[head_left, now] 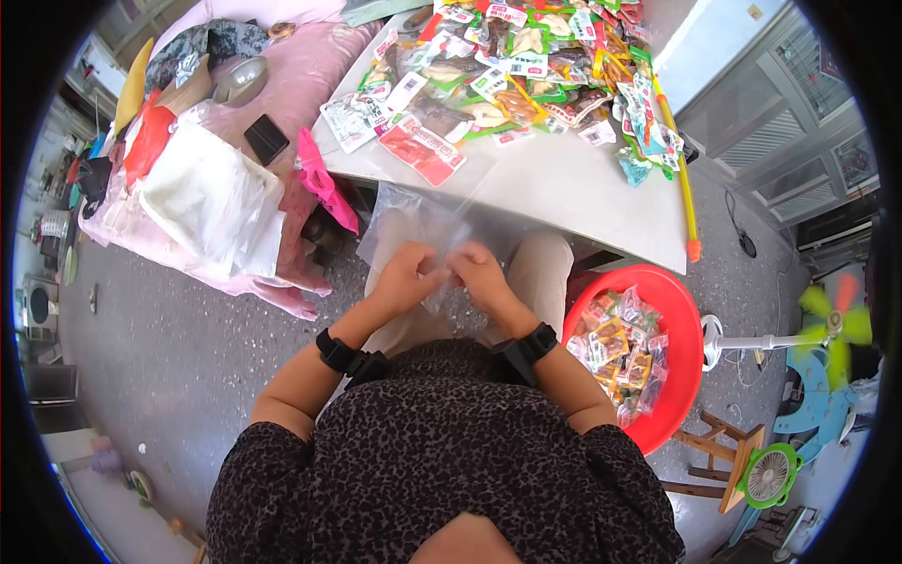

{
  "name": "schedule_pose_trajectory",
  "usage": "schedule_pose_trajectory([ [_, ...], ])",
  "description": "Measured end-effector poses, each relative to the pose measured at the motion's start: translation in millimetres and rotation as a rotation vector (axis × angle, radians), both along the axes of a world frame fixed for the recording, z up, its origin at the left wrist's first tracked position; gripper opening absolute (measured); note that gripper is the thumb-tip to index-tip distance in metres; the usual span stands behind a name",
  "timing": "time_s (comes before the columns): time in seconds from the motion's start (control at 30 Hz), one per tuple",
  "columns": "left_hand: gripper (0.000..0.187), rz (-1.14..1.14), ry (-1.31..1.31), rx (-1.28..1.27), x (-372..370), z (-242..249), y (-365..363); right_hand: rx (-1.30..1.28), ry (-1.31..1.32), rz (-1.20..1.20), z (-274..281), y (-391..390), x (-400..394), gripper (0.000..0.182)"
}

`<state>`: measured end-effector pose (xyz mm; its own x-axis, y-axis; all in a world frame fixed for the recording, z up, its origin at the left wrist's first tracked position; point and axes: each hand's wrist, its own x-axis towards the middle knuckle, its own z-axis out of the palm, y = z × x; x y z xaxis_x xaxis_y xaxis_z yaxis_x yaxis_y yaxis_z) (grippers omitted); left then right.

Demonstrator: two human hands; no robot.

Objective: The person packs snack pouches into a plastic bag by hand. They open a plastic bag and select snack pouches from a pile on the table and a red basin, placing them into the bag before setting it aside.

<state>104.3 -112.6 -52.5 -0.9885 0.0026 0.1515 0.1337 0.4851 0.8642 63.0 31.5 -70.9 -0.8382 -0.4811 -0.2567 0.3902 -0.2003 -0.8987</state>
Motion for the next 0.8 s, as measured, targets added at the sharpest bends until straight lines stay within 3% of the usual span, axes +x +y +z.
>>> schedule_pose_trajectory([
  [0.07,0.027,-0.134,-0.093,-0.027,-0.1,2.4,1.1,-0.045,0.025,0.062,-2.0,-0.1,-1.3,0.010],
  [0.17,0.024,-0.157,-0.169,-0.081,-5.0,1.7,1.7,-0.051,-0.030,0.027,-2.1,-4.8,0.8,0.011],
  [0.57,0.010,-0.134,-0.055,-0.081,-3.0,0.9,4.4,0.030,-0.021,0.027,7.9,-1.7,2.9,0.013],
  [0.67,0.009,-0.077,0.000,-0.090,-4.2,-5.2,2.4,0.081,0.054,0.029,12.0,-0.9,2.0,0.012],
  [0.8,0.022,0.061,-0.030,-0.197,-6.3,-0.2,-1.8,0.249,0.375,-0.037,-6.2,-1.1,-4.2,0.010],
])
